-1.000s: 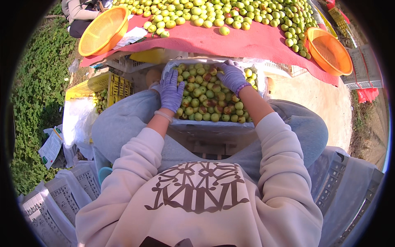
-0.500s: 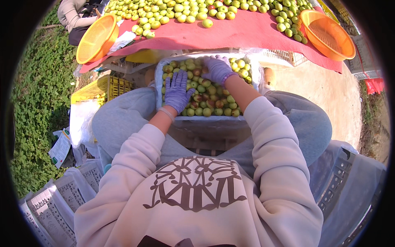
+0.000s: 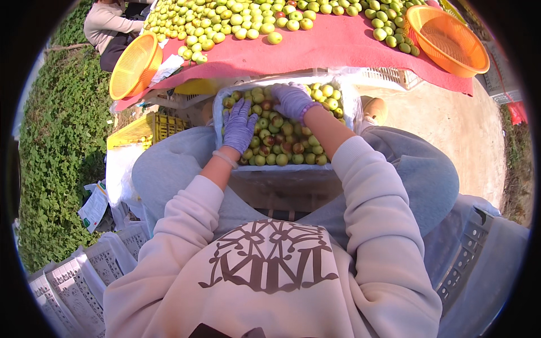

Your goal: The person sits cross-legged and sorts green olives by hand from a large pile on a red tarp into a white crate. They repeatedly scoop olives with both hands, spread them in the crate, and occasionally transfer olives from a small orange basket into the crate.

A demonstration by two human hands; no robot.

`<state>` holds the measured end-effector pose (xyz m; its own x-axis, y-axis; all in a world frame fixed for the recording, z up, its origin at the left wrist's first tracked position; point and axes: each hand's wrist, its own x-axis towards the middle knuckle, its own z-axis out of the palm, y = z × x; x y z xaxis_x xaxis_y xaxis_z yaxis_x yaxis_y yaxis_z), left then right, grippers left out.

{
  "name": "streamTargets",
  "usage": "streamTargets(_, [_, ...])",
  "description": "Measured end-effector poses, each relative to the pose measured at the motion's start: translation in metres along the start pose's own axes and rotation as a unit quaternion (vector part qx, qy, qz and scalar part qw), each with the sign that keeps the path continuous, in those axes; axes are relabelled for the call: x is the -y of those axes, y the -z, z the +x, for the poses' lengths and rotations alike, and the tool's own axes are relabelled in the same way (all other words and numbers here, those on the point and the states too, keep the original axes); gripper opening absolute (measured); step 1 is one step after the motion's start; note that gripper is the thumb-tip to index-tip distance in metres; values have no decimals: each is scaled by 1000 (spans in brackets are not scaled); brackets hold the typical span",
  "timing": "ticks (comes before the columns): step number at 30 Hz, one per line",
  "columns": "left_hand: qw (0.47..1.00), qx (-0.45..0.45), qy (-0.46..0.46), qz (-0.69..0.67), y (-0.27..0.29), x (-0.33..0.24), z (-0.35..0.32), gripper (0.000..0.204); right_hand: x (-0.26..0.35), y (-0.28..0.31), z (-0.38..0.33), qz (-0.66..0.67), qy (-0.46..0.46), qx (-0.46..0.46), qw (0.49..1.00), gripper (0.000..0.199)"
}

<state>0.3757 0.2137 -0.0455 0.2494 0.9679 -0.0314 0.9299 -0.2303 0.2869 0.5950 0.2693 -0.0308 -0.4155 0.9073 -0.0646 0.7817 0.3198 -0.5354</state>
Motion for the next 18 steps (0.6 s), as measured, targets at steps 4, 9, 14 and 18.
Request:
streamTargets(4, [999, 31, -10, 2, 12, 13, 48, 48, -10, -11, 10, 85, -19, -80, 993, 37])
streamTargets(9, [985, 136, -94, -42, 22, 15, 89, 46, 9, -14, 28, 26, -81, -80, 993, 35])
streamTargets(14, [967, 172, -187, 11, 21, 15, 102, 37, 9, -6, 26, -5, -132, -34, 991, 38])
streamTargets(18, [964, 186, -184, 42, 20, 6, 104, 41, 4, -3, 22, 6, -124, -41, 991, 37])
